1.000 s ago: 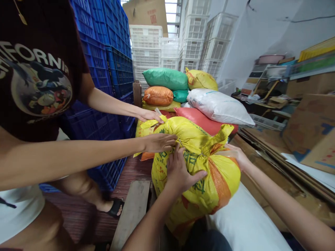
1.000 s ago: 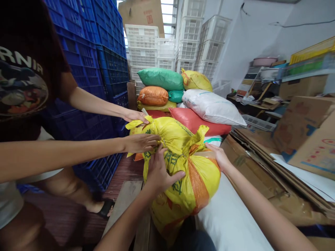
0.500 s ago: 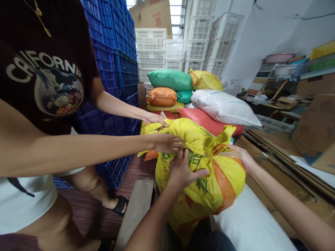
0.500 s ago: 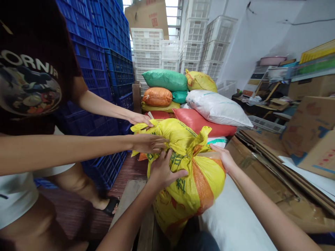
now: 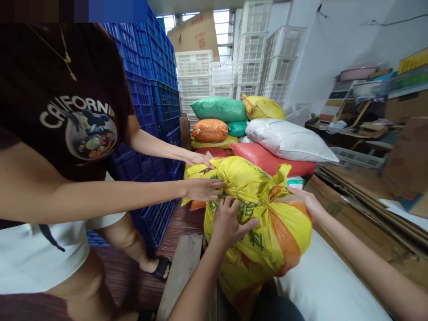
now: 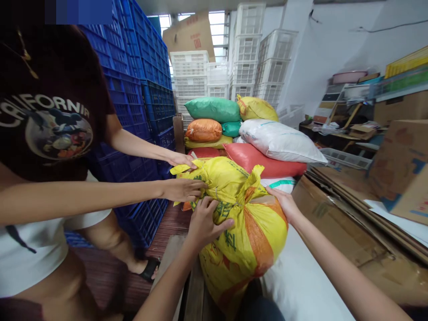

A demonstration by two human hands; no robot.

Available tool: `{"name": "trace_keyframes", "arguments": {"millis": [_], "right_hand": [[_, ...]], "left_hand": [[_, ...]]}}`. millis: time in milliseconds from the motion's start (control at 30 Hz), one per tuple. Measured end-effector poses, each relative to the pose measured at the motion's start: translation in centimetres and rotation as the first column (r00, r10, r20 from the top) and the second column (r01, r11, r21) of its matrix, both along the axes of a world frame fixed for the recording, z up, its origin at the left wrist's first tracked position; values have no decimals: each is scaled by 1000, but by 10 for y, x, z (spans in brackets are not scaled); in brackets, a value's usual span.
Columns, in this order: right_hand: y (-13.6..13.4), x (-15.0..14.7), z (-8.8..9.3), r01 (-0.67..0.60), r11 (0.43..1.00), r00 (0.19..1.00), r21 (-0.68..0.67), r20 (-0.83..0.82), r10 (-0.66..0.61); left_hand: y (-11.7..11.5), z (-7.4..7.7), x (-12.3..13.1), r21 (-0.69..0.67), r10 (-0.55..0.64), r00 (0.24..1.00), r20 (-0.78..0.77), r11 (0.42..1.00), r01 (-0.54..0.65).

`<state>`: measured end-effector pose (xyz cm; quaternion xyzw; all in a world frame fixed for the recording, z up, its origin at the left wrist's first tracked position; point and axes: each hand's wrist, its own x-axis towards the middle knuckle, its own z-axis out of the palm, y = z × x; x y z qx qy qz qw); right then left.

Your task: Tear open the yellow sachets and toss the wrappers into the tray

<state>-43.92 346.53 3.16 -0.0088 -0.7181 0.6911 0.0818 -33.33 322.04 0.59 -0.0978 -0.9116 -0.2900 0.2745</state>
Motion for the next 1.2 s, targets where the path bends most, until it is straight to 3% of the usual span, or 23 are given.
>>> {"name": "trace_keyframes", "arguments": {"millis": [167,367,433,500,567,633,733,800,867,967,1067,1133,1167,1200], "right_hand": [[0,1,-4,18,999,997,-43,75,-15],[-2,-6,-8,35,999,998,-37,49,-33],[-2,-2,-9,45,998,999,44,-16,-45],[-2,8,-7,100,974,981,205,-182,-63],[-6,23,-2,157,911,924,381,-382,1],[-16,38,6,154,824,847,545,-503,174],[-38,56,19,114,645,749,756,-492,445],[-57,63,27,128,591,759,797,-462,459],[-76,69,29,141,633,806,761,-460,374],[-101,85,24,63,782,887,620,-393,241],[-117,107,11,7,935,974,355,-213,74],[-124,119,2,57,973,993,223,-115,-32],[-126,123,-1,91,979,993,182,-86,-76],[-128,128,-4,122,982,991,146,-71,-113]], "left_hand": [[-10,0,0,-29,-67,996,-54,997,65],[-6,7,1,61,-115,993,19,992,114],[-3,6,6,76,-90,996,19,993,89],[-3,4,12,72,-57,998,24,996,55],[-6,3,15,49,-41,999,33,998,40],[-12,4,14,27,-51,998,37,998,50],[-19,7,7,4,-85,996,5,996,85],[-19,8,2,-19,-127,992,-21,992,127],[-18,7,0,-39,-176,984,-17,984,175],[-19,2,9,-17,-230,972,47,973,231],[-24,-10,29,204,-343,935,87,925,321],[-27,-23,43,530,-450,887,104,780,334],[-28,-28,49,725,-458,875,160,656,211],[-28,-32,53,855,-592,762,262,509,101]]}}
